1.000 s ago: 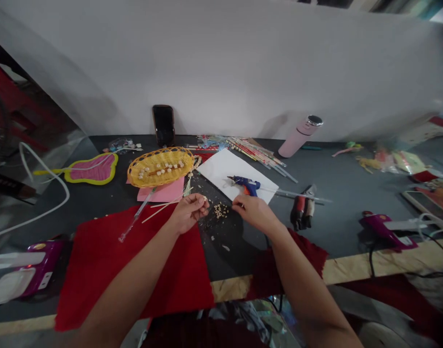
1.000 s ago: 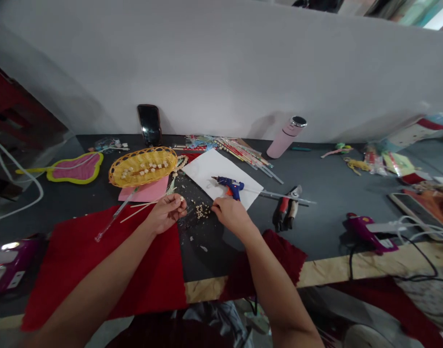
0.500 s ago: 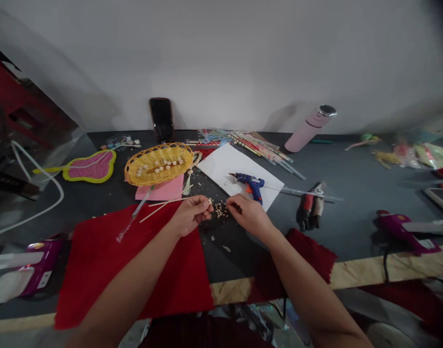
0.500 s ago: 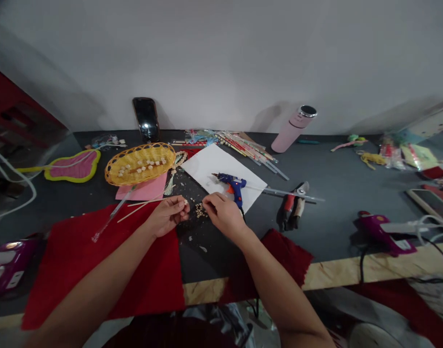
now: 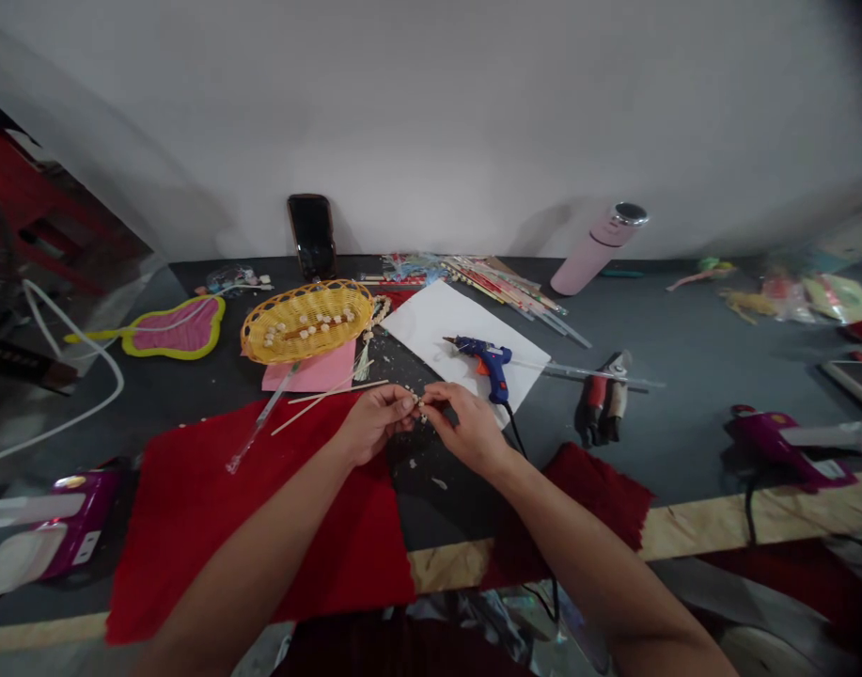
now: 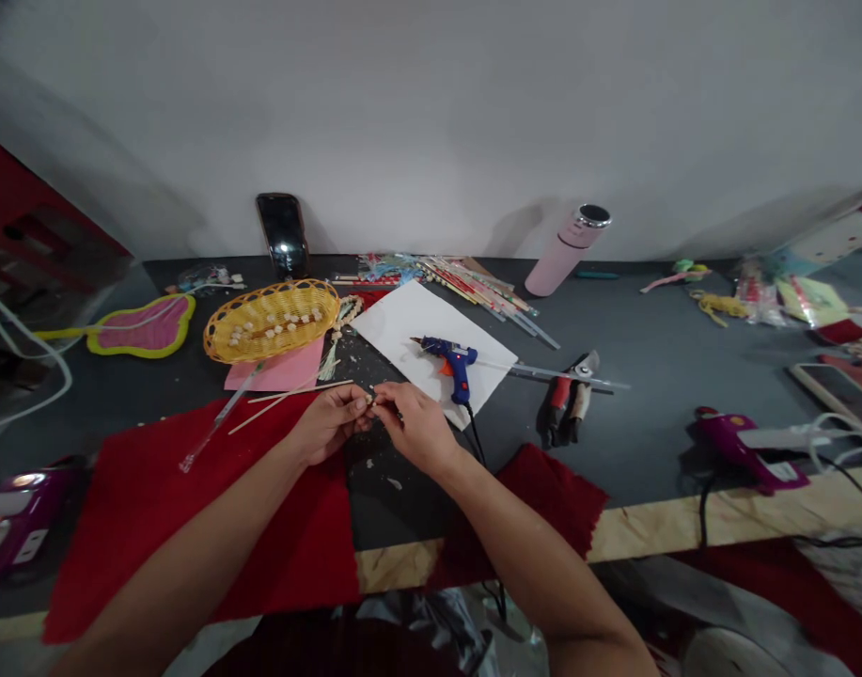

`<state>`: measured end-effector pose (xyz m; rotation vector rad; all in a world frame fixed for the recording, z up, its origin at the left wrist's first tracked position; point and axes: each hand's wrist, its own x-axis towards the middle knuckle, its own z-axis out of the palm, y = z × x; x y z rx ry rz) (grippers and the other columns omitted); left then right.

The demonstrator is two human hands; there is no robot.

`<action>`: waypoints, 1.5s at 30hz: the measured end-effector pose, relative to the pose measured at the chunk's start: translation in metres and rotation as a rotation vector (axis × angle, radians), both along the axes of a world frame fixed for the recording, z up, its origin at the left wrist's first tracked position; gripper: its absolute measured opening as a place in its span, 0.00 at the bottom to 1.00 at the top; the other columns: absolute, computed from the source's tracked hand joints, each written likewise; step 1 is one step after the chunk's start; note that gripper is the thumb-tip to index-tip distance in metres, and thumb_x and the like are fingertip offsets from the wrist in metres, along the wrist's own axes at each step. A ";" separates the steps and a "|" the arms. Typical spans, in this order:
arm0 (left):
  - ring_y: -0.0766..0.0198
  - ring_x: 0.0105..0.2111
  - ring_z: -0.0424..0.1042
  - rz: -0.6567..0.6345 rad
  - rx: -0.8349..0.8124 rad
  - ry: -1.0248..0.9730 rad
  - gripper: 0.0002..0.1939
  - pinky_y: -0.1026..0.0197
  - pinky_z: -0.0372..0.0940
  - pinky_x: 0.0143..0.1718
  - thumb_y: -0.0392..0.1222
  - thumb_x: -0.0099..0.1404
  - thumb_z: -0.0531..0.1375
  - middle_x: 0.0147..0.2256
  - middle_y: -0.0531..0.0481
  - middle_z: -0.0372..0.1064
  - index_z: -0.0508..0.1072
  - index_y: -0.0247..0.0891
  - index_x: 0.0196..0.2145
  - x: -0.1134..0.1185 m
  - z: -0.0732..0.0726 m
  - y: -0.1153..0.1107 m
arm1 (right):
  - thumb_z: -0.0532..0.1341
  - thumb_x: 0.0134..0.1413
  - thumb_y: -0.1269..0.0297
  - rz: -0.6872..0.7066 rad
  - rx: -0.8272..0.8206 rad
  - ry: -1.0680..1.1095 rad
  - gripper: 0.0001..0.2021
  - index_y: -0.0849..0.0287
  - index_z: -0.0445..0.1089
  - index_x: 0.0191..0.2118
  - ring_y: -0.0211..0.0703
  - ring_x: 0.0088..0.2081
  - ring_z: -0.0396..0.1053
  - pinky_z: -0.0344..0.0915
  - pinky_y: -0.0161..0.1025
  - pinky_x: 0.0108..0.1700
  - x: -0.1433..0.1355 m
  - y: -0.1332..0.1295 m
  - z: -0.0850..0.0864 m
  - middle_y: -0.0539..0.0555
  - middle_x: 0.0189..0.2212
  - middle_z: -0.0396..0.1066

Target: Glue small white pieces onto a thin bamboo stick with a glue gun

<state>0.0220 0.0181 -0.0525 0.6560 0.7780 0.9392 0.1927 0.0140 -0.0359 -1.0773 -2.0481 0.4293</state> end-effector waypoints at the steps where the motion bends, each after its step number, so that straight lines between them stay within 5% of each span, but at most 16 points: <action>1: 0.72 0.22 0.65 -0.002 0.005 0.007 0.11 0.67 0.60 0.27 0.41 0.51 0.66 0.25 0.50 0.70 0.70 0.31 0.28 0.000 0.000 0.000 | 0.57 0.56 0.66 -0.005 -0.004 -0.010 0.10 0.57 0.64 0.44 0.43 0.39 0.70 0.68 0.41 0.42 0.000 0.000 0.000 0.55 0.34 0.72; 30: 0.72 0.21 0.65 -0.022 0.022 0.072 0.11 0.68 0.58 0.25 0.41 0.49 0.67 0.23 0.50 0.70 0.70 0.32 0.26 -0.002 0.005 -0.001 | 0.53 0.58 0.68 0.139 0.017 -0.018 0.06 0.57 0.67 0.35 0.39 0.36 0.69 0.67 0.37 0.39 0.002 0.002 0.003 0.54 0.32 0.71; 40: 0.72 0.21 0.65 -0.056 0.022 0.047 0.11 0.68 0.58 0.25 0.41 0.50 0.67 0.23 0.51 0.69 0.70 0.31 0.25 -0.003 0.007 -0.002 | 0.56 0.57 0.67 0.142 -0.044 0.042 0.05 0.57 0.67 0.38 0.39 0.36 0.69 0.68 0.37 0.39 0.005 0.002 0.001 0.54 0.33 0.71; 45: 0.72 0.20 0.64 -0.087 0.015 0.057 0.12 0.68 0.58 0.25 0.42 0.48 0.68 0.21 0.51 0.68 0.70 0.31 0.24 -0.005 0.006 -0.001 | 0.59 0.55 0.64 0.169 -0.089 0.122 0.12 0.55 0.66 0.46 0.40 0.37 0.70 0.69 0.38 0.38 0.004 0.003 0.004 0.54 0.35 0.71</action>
